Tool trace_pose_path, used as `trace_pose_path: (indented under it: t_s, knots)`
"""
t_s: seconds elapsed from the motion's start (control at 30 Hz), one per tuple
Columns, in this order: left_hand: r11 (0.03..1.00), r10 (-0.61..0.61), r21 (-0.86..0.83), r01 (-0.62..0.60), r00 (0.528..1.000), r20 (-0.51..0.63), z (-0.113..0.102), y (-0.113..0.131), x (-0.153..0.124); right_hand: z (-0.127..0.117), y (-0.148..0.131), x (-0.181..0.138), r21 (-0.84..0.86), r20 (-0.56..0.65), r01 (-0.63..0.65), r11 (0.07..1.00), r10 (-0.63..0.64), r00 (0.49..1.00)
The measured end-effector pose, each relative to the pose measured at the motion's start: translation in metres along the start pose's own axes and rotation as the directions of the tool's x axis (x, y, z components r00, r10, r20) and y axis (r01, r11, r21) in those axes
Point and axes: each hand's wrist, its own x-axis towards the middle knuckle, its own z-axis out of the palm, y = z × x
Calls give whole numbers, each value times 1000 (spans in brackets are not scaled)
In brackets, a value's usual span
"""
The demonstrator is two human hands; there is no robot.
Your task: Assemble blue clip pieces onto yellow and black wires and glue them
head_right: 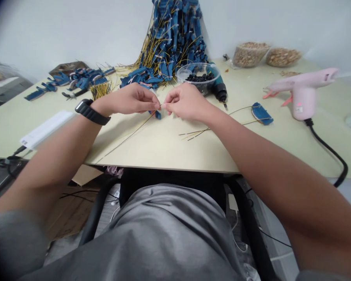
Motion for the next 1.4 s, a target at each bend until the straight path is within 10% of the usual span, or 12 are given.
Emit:
trace_pose_path:
  t_s: [0.3, 0.77, 1.4]
  knots:
    - [986, -29, -166, 31, 999, 13, 13, -13, 3, 9, -14, -6, 14, -62, -65, 998, 66, 996]
    - [990, -58, -125, 70, 994, 95, 10, -1, -1, 3, -3, -2, -213, 21, 166, 963, -165, 986]
    - [994, 105, -24, -103, 988, 109, 12, -5, 1, 8, -7, 0, -335, -11, 154, 929, -168, 986]
